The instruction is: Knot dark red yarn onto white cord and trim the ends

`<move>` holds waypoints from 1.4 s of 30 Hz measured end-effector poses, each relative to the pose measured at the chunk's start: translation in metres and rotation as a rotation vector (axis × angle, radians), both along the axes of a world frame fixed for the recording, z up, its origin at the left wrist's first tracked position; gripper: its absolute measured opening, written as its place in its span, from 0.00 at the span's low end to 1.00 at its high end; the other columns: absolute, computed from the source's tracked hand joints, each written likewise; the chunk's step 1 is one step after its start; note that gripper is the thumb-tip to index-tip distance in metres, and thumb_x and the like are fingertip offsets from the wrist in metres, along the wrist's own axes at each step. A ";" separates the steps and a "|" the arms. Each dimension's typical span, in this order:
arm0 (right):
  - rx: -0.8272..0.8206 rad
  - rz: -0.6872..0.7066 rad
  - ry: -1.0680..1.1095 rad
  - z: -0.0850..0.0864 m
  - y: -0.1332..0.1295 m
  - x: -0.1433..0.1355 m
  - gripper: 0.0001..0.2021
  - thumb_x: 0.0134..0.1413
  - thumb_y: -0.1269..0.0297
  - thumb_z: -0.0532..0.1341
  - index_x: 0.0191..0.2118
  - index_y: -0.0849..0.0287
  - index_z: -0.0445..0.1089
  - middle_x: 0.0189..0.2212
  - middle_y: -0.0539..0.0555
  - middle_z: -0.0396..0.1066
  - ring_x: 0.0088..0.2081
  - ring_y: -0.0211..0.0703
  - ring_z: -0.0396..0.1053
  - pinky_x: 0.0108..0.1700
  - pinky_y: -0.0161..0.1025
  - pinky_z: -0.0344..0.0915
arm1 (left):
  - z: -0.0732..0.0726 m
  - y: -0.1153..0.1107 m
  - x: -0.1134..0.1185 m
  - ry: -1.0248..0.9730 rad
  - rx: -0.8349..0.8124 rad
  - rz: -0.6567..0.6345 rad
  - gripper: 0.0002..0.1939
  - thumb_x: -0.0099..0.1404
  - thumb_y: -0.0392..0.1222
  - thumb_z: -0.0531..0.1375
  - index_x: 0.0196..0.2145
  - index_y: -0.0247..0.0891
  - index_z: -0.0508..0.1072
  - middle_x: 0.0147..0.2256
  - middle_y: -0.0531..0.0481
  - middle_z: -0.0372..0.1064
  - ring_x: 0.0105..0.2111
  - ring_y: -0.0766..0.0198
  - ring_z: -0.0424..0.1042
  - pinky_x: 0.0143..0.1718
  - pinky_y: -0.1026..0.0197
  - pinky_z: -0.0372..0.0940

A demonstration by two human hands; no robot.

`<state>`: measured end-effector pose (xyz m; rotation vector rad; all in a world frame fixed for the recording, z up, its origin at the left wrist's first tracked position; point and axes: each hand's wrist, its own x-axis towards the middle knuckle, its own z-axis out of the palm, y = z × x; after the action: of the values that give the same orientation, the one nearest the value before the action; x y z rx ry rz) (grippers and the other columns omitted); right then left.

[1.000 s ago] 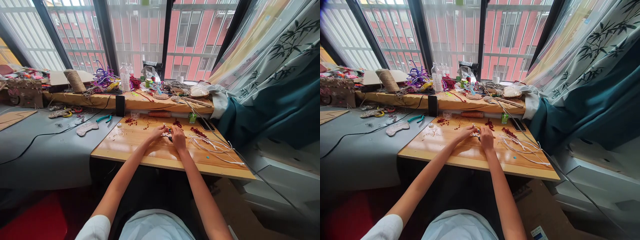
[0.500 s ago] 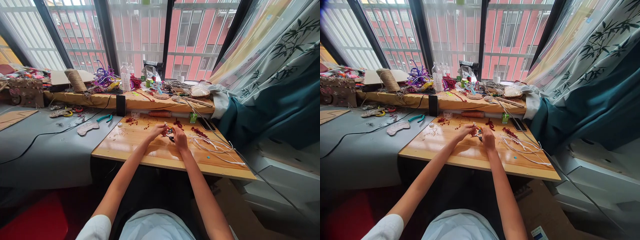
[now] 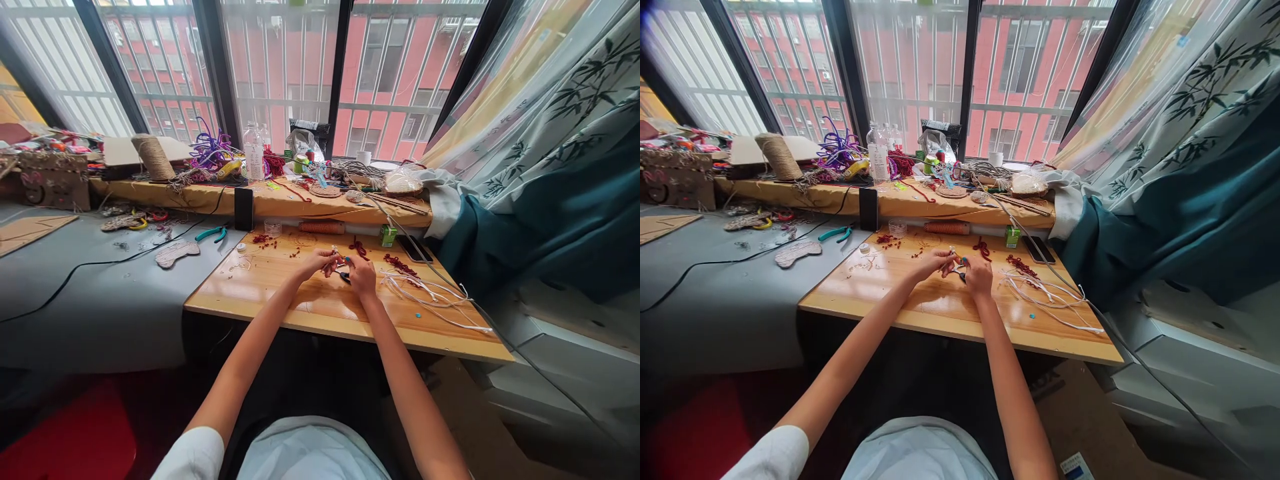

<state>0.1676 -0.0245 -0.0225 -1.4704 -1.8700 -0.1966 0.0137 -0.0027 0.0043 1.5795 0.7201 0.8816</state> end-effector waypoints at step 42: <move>-0.365 0.295 0.781 0.009 0.001 -0.005 0.24 0.40 0.43 0.56 0.29 0.63 0.70 0.21 0.53 0.69 0.14 0.29 0.49 0.17 0.32 0.47 | -0.003 0.009 0.002 0.036 0.535 0.418 0.03 0.52 0.40 0.62 0.27 0.41 0.74 0.33 0.50 0.64 0.39 0.62 0.61 0.46 0.59 0.53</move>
<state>0.1630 -0.0232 -0.0138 -1.2118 -1.4650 0.7880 0.0159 0.0063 0.0016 1.9487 0.9091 1.4448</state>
